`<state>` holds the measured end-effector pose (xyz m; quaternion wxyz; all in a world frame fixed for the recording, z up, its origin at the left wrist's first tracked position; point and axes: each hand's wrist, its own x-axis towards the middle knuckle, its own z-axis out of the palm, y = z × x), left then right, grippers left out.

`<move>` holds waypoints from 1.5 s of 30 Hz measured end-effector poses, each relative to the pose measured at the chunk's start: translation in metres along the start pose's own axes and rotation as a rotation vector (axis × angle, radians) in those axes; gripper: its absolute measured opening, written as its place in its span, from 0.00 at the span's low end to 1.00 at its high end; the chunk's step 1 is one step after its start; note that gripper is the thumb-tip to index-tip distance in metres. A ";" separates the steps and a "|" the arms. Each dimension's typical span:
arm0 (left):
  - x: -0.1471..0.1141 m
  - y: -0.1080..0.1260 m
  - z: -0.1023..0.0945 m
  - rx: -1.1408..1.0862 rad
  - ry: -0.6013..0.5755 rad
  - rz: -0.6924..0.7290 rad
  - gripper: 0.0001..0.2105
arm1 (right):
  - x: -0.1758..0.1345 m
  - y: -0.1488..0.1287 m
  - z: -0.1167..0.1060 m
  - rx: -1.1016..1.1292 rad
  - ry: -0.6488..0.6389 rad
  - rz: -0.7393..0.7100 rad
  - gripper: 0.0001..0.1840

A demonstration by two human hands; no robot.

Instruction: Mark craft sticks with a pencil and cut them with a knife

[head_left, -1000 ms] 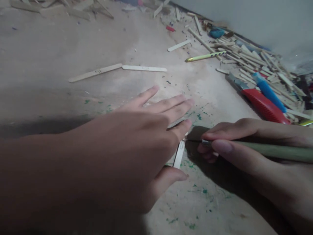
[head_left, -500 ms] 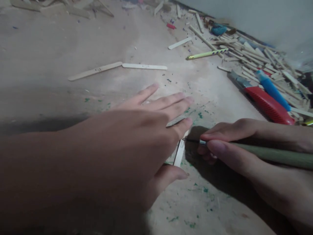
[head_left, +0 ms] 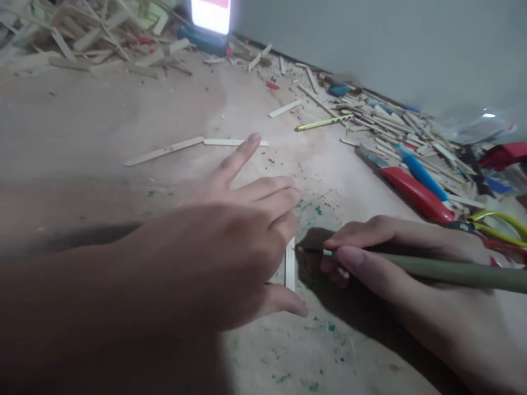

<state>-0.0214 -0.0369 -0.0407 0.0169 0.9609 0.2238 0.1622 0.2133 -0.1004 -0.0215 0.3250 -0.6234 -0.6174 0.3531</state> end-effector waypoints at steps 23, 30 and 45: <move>-0.004 -0.012 -0.011 -0.431 0.127 -0.147 0.10 | -0.006 -0.003 0.005 -0.015 0.185 0.086 0.10; -0.003 -0.021 0.002 -0.133 -0.001 -0.030 0.28 | 0.003 0.005 -0.012 -0.004 -0.065 0.005 0.05; -0.004 -0.010 0.003 -0.179 -0.109 -0.072 0.33 | 0.009 0.001 -0.012 0.030 -0.115 0.072 0.07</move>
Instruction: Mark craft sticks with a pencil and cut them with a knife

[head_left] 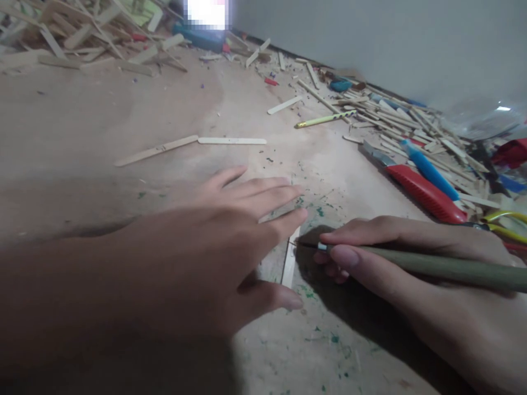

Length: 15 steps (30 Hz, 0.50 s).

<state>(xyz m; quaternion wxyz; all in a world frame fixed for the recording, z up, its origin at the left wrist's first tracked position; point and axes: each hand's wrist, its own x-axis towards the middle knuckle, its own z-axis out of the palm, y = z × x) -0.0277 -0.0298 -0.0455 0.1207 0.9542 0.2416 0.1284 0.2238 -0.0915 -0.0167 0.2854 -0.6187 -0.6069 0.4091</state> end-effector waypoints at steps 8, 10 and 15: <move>0.004 0.002 -0.004 -0.060 -0.119 -0.054 0.36 | 0.002 -0.003 0.009 -0.028 0.106 0.056 0.11; 0.004 0.003 -0.005 -0.056 -0.118 -0.058 0.36 | 0.002 -0.003 0.009 -0.050 0.129 0.077 0.15; 0.003 0.003 -0.004 -0.064 -0.116 -0.054 0.36 | 0.001 -0.006 0.005 -0.125 0.101 0.100 0.22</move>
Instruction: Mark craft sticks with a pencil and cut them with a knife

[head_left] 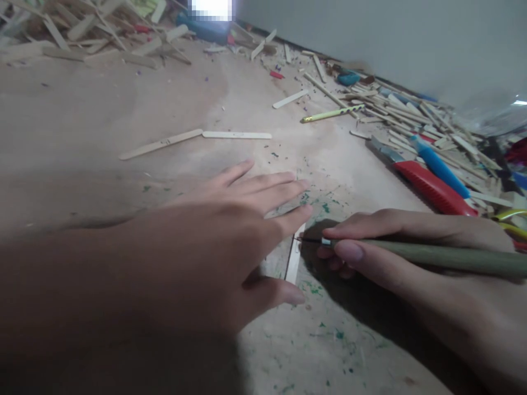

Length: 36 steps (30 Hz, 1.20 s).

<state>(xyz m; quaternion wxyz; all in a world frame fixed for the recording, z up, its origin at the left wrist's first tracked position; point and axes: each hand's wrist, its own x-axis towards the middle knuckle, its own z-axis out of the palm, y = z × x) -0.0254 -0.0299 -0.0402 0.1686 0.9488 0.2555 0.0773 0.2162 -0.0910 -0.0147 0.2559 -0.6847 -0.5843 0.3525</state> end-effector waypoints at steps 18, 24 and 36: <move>0.003 0.001 0.000 -0.002 -0.045 -0.077 0.38 | 0.000 0.001 0.001 0.037 -0.009 -0.037 0.12; 0.004 0.000 -0.003 0.122 0.010 -0.009 0.39 | 0.002 0.000 0.004 0.090 -0.042 -0.070 0.08; 0.003 0.009 -0.011 0.148 0.014 -0.075 0.35 | 0.000 -0.001 0.006 0.135 -0.009 -0.012 0.13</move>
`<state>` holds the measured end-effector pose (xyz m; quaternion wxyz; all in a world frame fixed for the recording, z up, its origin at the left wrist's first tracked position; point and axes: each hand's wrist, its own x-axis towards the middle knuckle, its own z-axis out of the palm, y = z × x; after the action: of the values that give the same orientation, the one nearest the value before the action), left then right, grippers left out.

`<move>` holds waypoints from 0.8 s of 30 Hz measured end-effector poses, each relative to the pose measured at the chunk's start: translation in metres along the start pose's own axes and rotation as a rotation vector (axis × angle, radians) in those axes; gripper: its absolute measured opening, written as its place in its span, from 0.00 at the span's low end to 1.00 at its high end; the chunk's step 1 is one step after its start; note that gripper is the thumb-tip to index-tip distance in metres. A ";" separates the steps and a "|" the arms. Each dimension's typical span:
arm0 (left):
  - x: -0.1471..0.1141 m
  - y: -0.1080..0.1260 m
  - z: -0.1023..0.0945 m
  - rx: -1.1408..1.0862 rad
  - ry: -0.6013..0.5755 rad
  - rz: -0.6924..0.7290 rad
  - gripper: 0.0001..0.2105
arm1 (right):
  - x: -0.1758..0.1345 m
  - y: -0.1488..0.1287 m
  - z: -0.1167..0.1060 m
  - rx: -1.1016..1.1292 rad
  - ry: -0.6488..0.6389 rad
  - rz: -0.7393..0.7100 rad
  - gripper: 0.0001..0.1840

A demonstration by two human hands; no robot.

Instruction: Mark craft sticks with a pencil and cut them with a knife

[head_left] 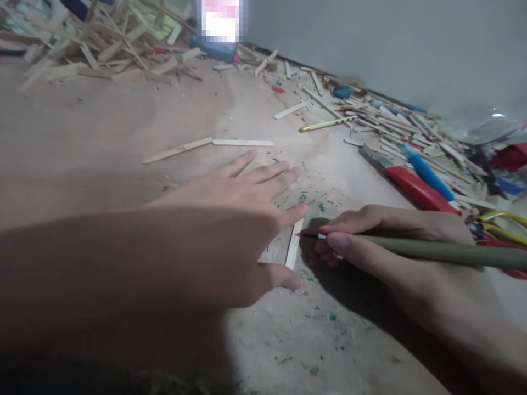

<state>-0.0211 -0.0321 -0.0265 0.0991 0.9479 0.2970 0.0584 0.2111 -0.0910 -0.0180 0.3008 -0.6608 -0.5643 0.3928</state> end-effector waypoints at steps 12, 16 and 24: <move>-0.001 -0.007 0.007 -0.111 -0.024 0.008 0.38 | -0.001 -0.003 0.005 0.099 0.032 0.022 0.11; -0.002 -0.007 0.008 -0.104 -0.032 0.012 0.38 | 0.001 -0.003 0.003 0.078 0.020 -0.001 0.12; -0.002 -0.009 0.012 -0.122 -0.033 0.039 0.39 | 0.002 -0.002 0.002 0.024 -0.008 -0.006 0.10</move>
<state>-0.0254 -0.0279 -0.0402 0.1605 0.9465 0.2727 0.0629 0.2089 -0.0889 -0.0175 0.3077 -0.6540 -0.5626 0.4015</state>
